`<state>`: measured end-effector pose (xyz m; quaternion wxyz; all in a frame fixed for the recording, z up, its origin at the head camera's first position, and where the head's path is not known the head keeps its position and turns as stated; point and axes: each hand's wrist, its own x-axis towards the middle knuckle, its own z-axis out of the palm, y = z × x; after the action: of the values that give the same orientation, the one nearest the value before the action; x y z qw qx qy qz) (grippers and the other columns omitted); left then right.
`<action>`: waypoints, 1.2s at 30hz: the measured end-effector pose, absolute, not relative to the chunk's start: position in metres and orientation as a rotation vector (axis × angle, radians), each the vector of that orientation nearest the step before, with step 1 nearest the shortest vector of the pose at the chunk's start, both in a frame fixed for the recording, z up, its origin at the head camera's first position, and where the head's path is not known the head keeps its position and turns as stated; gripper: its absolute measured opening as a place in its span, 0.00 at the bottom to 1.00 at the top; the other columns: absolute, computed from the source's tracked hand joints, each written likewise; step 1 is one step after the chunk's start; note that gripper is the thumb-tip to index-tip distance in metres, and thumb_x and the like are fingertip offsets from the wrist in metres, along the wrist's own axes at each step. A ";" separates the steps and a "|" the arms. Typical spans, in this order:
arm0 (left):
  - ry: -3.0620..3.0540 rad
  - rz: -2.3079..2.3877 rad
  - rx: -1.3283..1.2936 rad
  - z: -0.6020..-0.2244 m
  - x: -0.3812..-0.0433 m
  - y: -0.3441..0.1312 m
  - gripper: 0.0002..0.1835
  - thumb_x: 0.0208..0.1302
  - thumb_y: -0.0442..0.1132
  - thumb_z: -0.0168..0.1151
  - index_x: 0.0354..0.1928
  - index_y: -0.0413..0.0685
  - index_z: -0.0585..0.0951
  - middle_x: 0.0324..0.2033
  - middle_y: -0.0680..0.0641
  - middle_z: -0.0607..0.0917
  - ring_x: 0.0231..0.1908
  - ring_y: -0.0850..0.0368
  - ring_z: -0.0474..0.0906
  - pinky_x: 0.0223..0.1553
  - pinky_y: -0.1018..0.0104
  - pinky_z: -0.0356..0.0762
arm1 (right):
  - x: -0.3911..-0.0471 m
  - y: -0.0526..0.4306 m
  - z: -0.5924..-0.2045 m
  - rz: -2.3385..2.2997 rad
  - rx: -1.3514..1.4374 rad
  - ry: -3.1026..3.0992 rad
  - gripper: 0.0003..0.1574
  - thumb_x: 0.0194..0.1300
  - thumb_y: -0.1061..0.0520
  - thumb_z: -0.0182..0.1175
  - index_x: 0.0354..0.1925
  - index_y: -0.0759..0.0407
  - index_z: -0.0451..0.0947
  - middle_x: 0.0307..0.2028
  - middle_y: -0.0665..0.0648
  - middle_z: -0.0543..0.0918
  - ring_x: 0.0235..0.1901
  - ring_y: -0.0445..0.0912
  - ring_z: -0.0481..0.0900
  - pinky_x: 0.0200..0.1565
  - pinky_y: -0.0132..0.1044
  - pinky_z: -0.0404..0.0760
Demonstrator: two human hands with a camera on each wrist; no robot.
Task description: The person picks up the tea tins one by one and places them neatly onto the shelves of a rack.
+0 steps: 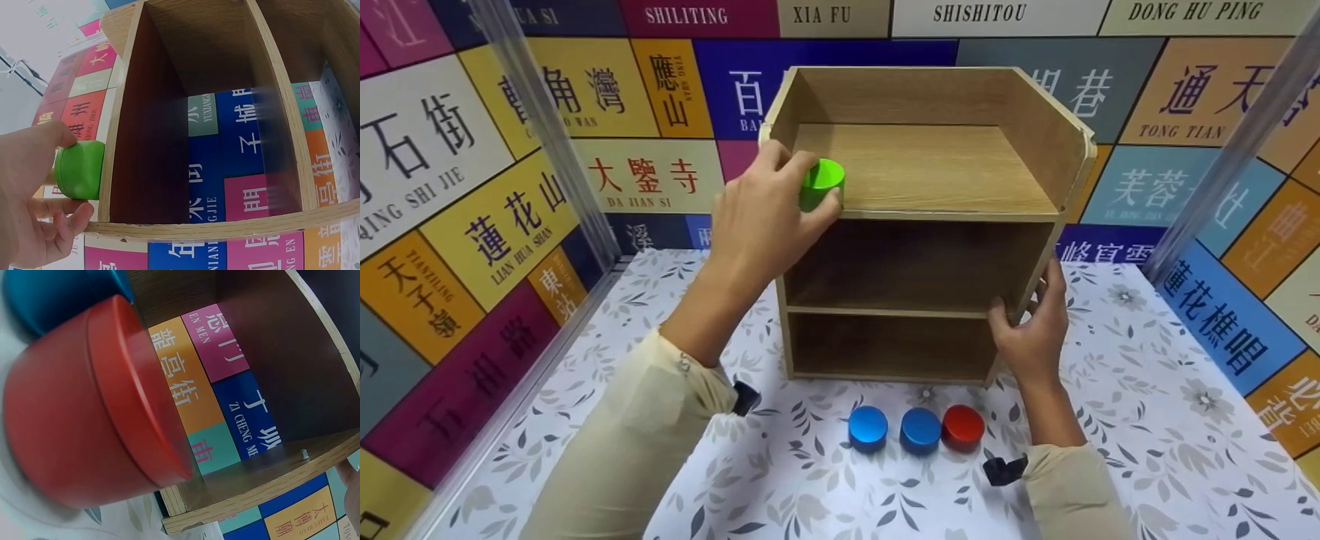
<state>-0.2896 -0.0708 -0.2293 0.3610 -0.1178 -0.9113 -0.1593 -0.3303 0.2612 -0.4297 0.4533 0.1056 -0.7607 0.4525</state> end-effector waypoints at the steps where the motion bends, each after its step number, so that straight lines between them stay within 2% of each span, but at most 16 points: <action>1: -2.347 -0.407 -0.302 -0.230 -0.290 -0.071 0.22 0.58 0.62 0.52 0.49 0.62 0.79 0.38 0.53 0.73 0.26 0.54 0.71 0.26 0.57 0.71 | -0.331 0.261 -0.430 1.119 0.261 -1.878 0.55 0.49 0.67 0.64 0.70 0.46 0.52 0.63 0.59 0.67 0.57 0.54 0.73 0.47 0.55 0.78; 5: -2.335 -0.388 -0.292 -0.231 -0.291 -0.070 0.21 0.59 0.62 0.51 0.47 0.61 0.79 0.37 0.53 0.73 0.26 0.54 0.71 0.24 0.56 0.71 | -0.331 0.261 -0.431 1.132 0.255 -1.879 0.54 0.48 0.68 0.64 0.70 0.49 0.52 0.63 0.59 0.67 0.57 0.55 0.73 0.48 0.56 0.77; 12: -2.311 -0.326 -0.280 -0.233 -0.292 -0.067 0.21 0.61 0.62 0.47 0.44 0.59 0.79 0.37 0.52 0.72 0.24 0.52 0.71 0.22 0.54 0.71 | -0.329 0.263 -0.431 1.100 0.233 -1.897 0.53 0.50 0.62 0.64 0.70 0.44 0.52 0.64 0.56 0.66 0.56 0.51 0.74 0.47 0.53 0.78; 20: -2.346 -0.308 -0.265 -0.235 -0.292 -0.066 0.23 0.62 0.63 0.46 0.46 0.58 0.78 0.38 0.51 0.72 0.25 0.52 0.70 0.23 0.55 0.72 | -0.330 0.264 -0.432 1.088 0.267 -1.890 0.54 0.50 0.62 0.63 0.71 0.41 0.51 0.65 0.52 0.66 0.56 0.50 0.74 0.46 0.52 0.79; 27: -2.349 -0.297 -0.258 -0.236 -0.292 -0.066 0.24 0.62 0.63 0.46 0.50 0.57 0.77 0.42 0.50 0.74 0.27 0.52 0.72 0.26 0.53 0.75 | -0.327 0.261 -0.429 1.114 0.270 -1.889 0.54 0.50 0.65 0.63 0.70 0.44 0.51 0.65 0.52 0.66 0.57 0.52 0.73 0.47 0.55 0.78; 33: -2.321 -0.291 -0.267 -0.238 -0.291 -0.066 0.27 0.62 0.64 0.46 0.56 0.59 0.75 0.47 0.49 0.75 0.28 0.51 0.76 0.27 0.52 0.77 | -0.330 0.263 -0.433 1.114 0.261 -1.889 0.53 0.51 0.62 0.63 0.70 0.41 0.51 0.64 0.48 0.66 0.57 0.50 0.73 0.48 0.51 0.78; 36: -2.297 -0.272 -0.268 -0.239 -0.288 -0.065 0.29 0.62 0.64 0.46 0.60 0.60 0.72 0.53 0.48 0.73 0.28 0.50 0.76 0.25 0.51 0.77 | -0.331 0.264 -0.432 1.091 0.253 -1.888 0.53 0.50 0.62 0.63 0.70 0.41 0.52 0.64 0.49 0.67 0.56 0.49 0.74 0.47 0.42 0.80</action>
<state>-0.2884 -0.0655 -0.2385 0.3952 -0.1057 -0.9062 -0.1072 -0.3310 0.2636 -0.4324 0.4557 0.1024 -0.7655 0.4425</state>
